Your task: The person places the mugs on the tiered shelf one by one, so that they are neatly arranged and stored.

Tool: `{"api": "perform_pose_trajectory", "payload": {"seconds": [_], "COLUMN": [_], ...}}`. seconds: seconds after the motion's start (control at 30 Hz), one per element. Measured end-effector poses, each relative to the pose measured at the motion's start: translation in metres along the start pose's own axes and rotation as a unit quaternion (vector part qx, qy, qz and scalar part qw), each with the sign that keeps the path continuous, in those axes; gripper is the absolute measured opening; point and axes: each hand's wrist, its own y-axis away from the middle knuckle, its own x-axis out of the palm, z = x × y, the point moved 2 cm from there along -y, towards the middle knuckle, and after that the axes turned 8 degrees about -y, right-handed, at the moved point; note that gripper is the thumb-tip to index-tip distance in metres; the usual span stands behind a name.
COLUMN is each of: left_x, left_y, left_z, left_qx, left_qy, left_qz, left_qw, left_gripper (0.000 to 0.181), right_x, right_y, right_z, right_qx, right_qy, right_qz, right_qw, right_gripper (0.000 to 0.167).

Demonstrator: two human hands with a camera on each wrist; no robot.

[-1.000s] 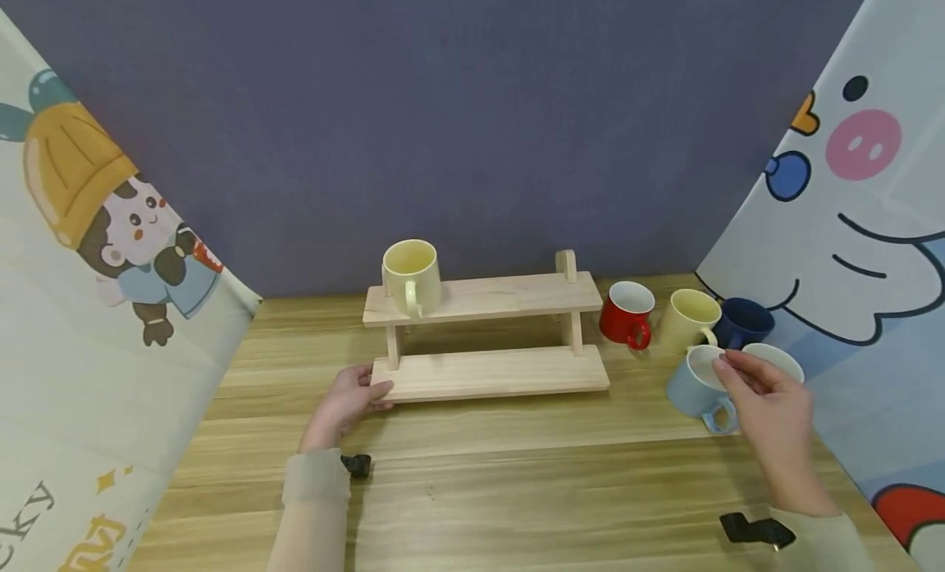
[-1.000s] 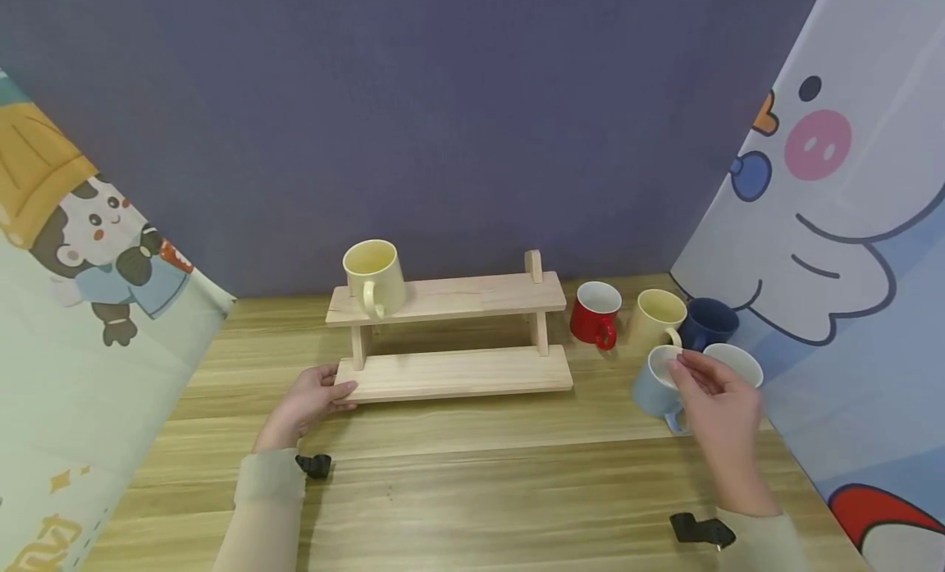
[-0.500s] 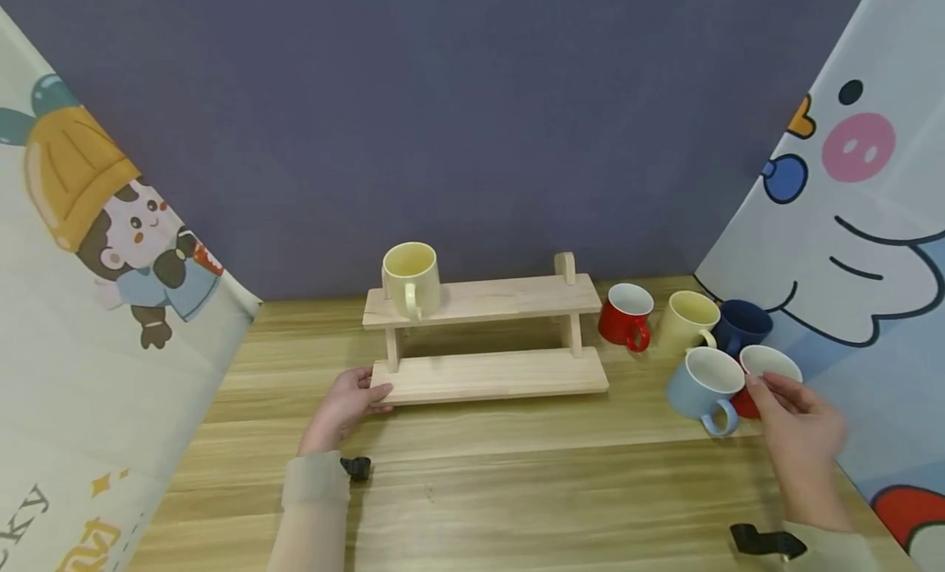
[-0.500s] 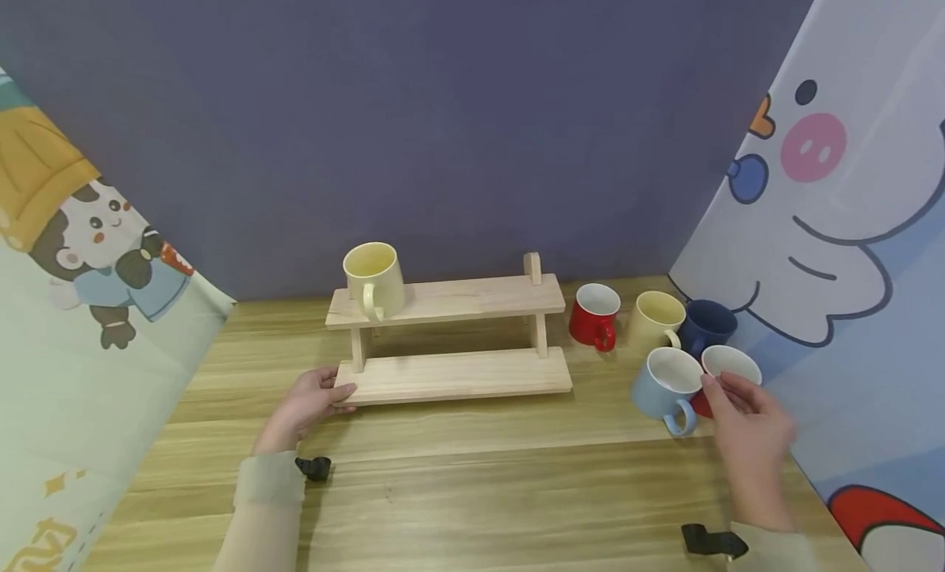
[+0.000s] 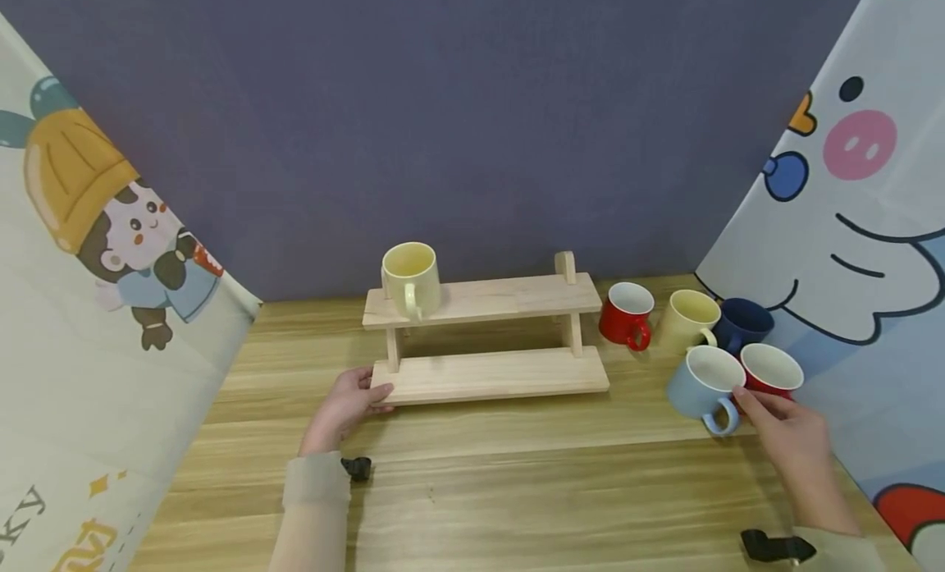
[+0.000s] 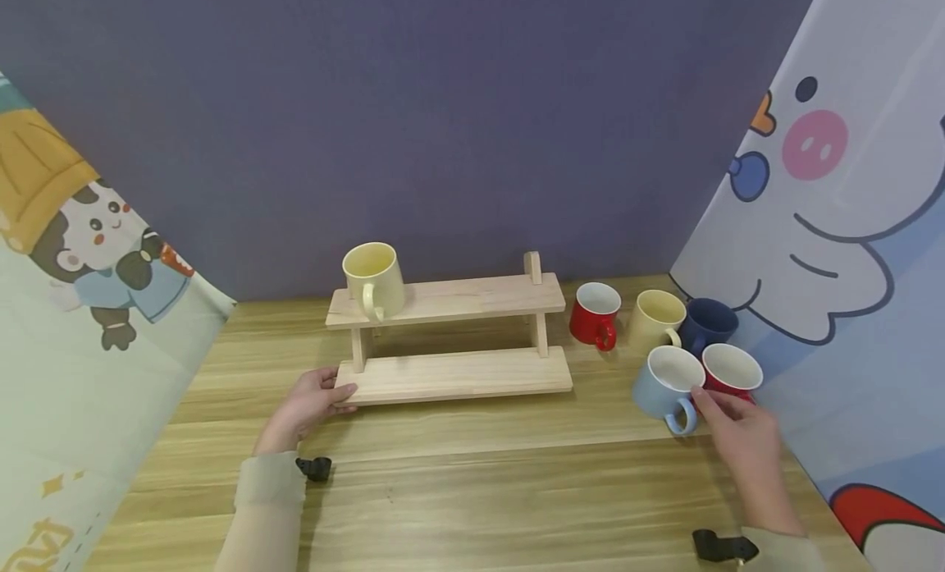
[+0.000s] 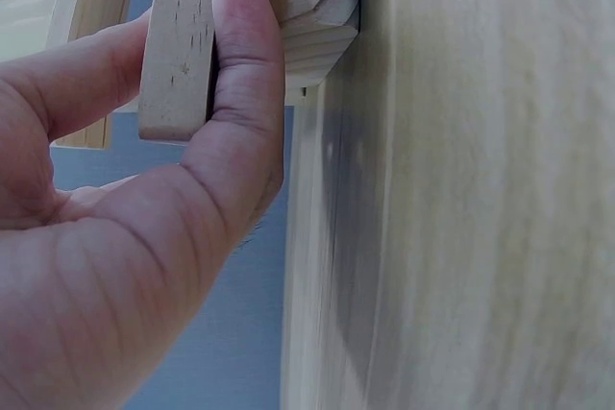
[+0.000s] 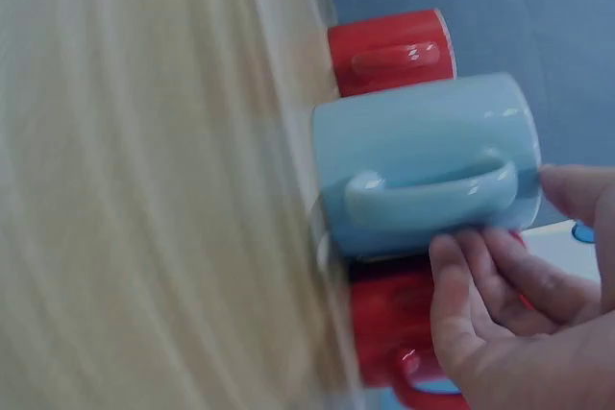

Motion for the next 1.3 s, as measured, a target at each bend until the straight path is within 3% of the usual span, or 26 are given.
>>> {"api": "perform_pose_trajectory", "payload": {"seconds": [0.2, 0.33, 0.53, 0.63, 0.7, 0.87, 1.1, 1.2, 1.3], "left_x": [0.000, 0.001, 0.002, 0.001, 0.001, 0.001, 0.001, 0.001, 0.001], "left_y": [0.001, 0.002, 0.004, 0.004, 0.004, 0.004, 0.005, 0.004, 0.004], "left_z": [0.000, -0.001, -0.001, 0.000, -0.001, -0.003, -0.002, -0.002, -0.002], "left_qx": [0.000, 0.005, 0.007, 0.007, 0.005, 0.004, 0.009, 0.008, 0.007], "left_qy": [0.002, 0.005, -0.002, -0.004, -0.004, -0.005, 0.001, 0.004, 0.005], "left_qz": [-0.002, 0.003, 0.001, 0.000, 0.000, 0.000, 0.001, 0.004, 0.001], "left_qw": [1.0000, 1.0000, 1.0000, 1.0000, 1.0000, 1.0000, 1.0000, 1.0000, 1.0000], "left_gripper": [0.054, 0.054, 0.054, 0.055, 0.056, 0.056, 0.055, 0.056, 0.057], "right_x": [0.005, 0.009, 0.012, 0.014, 0.016, 0.021, 0.026, 0.028, 0.030], "right_y": [-0.003, -0.001, 0.000, 0.000, 0.000, -0.001, 0.003, 0.006, 0.010], "right_z": [-0.012, -0.017, -0.021, -0.022, -0.022, -0.023, -0.022, -0.020, -0.017], "right_qx": [-0.042, -0.059, -0.055, -0.062, -0.075, -0.081, -0.071, -0.068, -0.075], "right_qy": [0.025, -0.011, -0.060, -0.126, -0.201, -0.305, -0.295, -0.326, -0.386], "right_qz": [0.054, 0.067, 0.090, 0.126, 0.153, 0.194, 0.178, 0.173, 0.178], "right_qw": [0.9973, 0.9959, 0.9927, 0.9820, 0.9646, 0.9290, 0.9361, 0.9269, 0.9023], "right_gripper": [0.074, 0.070, 0.066, 0.061, 0.052, 0.028, 0.033, 0.030, 0.024]}}
